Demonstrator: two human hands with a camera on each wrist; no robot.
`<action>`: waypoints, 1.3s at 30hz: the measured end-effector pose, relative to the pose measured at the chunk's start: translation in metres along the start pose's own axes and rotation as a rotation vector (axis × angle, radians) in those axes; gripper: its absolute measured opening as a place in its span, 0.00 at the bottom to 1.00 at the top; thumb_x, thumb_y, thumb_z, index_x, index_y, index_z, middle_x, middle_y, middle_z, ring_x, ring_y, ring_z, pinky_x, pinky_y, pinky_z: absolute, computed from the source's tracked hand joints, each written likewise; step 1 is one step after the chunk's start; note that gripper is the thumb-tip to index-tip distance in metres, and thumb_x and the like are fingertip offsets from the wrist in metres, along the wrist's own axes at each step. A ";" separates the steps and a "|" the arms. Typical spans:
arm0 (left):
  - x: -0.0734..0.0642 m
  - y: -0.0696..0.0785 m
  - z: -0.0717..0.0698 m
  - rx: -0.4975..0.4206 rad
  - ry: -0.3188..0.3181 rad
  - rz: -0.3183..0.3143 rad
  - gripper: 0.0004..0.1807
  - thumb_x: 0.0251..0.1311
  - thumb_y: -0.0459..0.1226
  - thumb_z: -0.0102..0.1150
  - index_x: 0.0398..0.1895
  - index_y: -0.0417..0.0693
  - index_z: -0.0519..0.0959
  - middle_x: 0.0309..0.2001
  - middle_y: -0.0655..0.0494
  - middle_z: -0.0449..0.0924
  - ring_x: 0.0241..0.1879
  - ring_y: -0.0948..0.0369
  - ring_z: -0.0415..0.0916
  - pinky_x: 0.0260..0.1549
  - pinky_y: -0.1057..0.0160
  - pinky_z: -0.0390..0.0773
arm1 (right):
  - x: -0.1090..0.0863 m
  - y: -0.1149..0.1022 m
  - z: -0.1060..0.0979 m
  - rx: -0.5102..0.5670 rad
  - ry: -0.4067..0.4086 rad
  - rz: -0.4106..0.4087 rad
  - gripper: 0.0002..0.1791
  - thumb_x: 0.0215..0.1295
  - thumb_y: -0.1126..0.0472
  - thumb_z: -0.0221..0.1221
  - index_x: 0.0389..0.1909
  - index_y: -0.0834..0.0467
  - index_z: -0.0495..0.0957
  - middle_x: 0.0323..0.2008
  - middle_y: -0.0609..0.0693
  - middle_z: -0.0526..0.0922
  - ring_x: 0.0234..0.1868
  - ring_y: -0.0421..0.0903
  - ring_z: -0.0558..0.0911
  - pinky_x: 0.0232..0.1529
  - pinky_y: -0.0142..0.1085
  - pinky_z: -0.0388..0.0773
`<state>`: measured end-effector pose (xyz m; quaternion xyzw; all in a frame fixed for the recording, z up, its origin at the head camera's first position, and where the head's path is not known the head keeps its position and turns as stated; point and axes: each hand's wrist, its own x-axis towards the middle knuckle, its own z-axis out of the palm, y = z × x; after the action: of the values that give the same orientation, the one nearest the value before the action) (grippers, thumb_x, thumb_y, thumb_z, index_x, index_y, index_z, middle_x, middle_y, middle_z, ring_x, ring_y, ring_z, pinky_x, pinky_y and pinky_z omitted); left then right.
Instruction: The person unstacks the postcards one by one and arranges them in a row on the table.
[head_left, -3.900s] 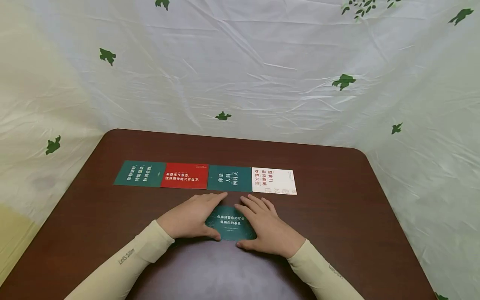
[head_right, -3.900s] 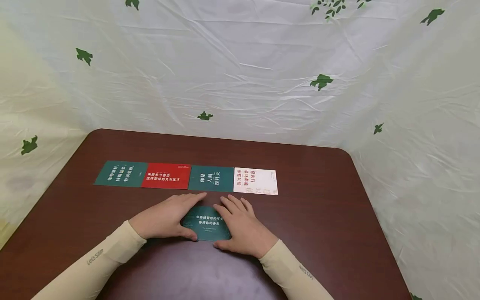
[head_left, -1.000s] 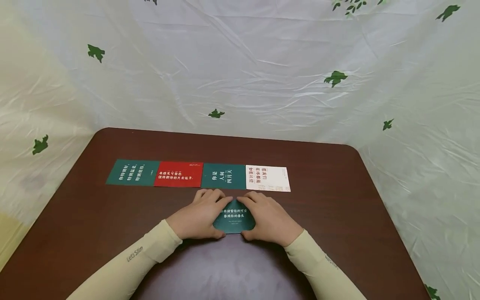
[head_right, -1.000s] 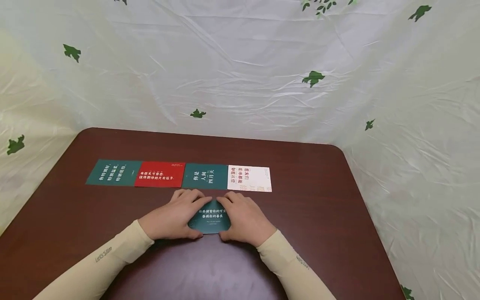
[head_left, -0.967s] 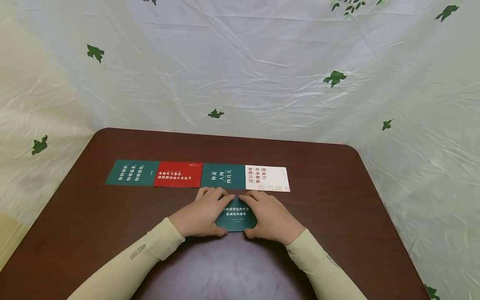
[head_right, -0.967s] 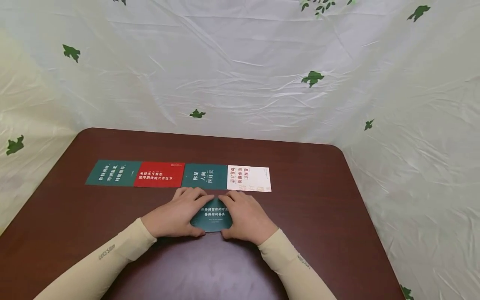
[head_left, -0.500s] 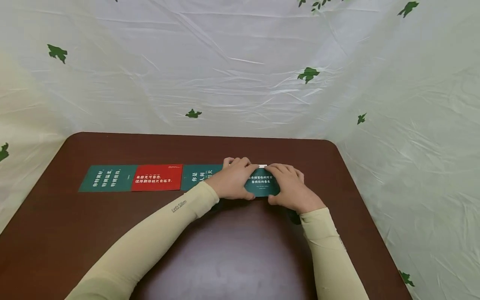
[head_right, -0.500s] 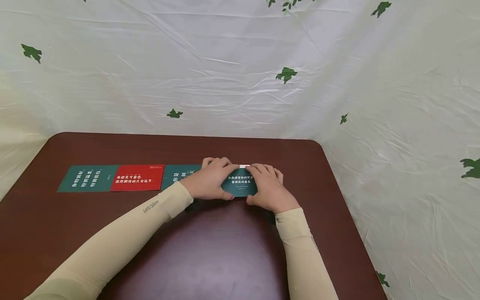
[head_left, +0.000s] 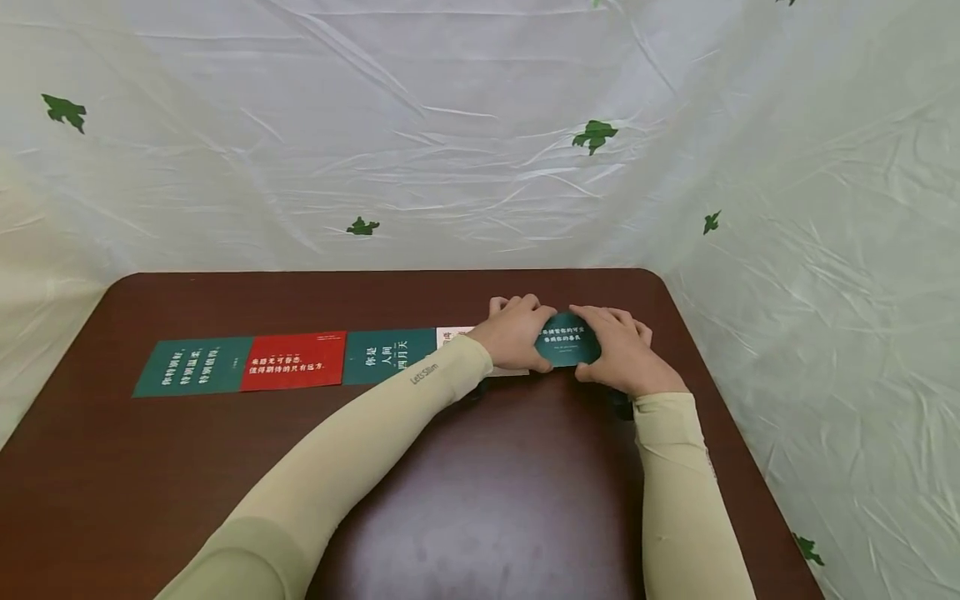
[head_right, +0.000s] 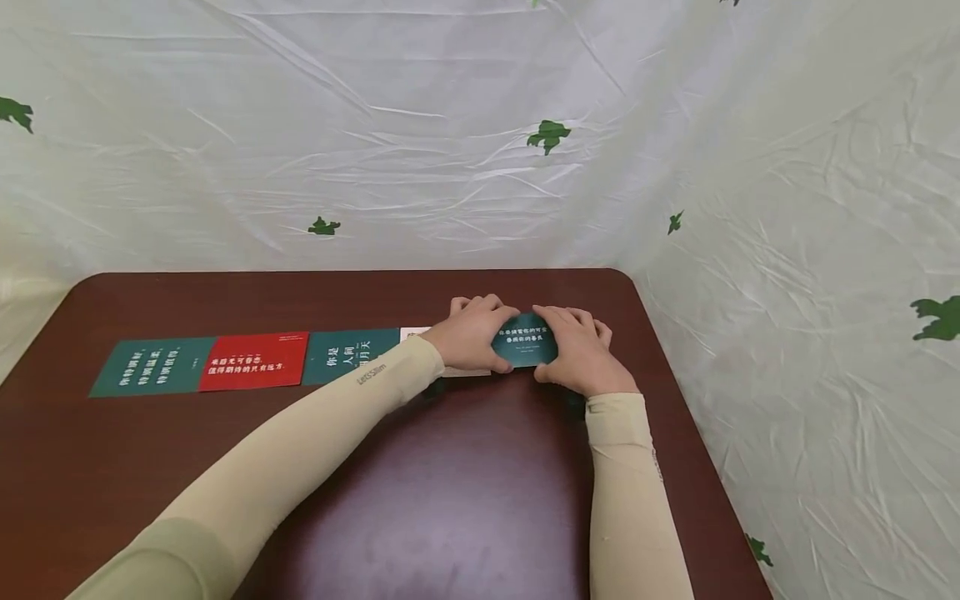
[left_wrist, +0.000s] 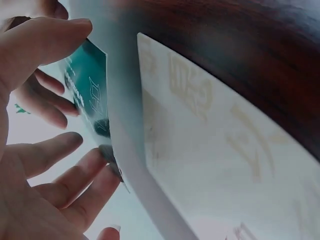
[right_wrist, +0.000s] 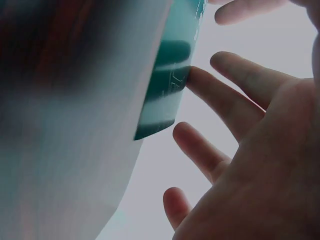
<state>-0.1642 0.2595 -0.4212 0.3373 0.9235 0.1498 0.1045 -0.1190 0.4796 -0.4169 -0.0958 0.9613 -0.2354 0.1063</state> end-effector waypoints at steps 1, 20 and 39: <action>0.001 0.000 0.002 -0.001 -0.005 -0.004 0.48 0.61 0.58 0.74 0.82 0.52 0.68 0.68 0.53 0.73 0.64 0.56 0.72 0.67 0.47 0.61 | 0.000 0.001 0.001 0.006 -0.008 0.004 0.56 0.56 0.62 0.74 0.86 0.49 0.57 0.83 0.58 0.62 0.81 0.66 0.53 0.76 0.73 0.41; 0.000 -0.005 0.011 -0.010 -0.039 -0.032 0.48 0.63 0.59 0.73 0.82 0.50 0.68 0.73 0.53 0.72 0.68 0.55 0.71 0.68 0.46 0.61 | 0.011 0.009 0.017 0.045 -0.062 0.063 0.55 0.58 0.59 0.72 0.86 0.47 0.57 0.82 0.60 0.62 0.80 0.66 0.53 0.73 0.72 0.48; -0.037 -0.020 -0.001 -0.113 0.009 -0.050 0.54 0.63 0.62 0.71 0.85 0.49 0.61 0.78 0.50 0.67 0.75 0.52 0.66 0.76 0.44 0.57 | 0.007 0.002 0.009 0.018 0.002 0.014 0.50 0.65 0.53 0.65 0.87 0.50 0.56 0.87 0.56 0.54 0.82 0.68 0.52 0.73 0.75 0.52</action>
<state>-0.1487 0.2205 -0.4241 0.3068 0.9222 0.2006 0.1229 -0.1236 0.4756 -0.4266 -0.0877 0.9599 -0.2433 0.1079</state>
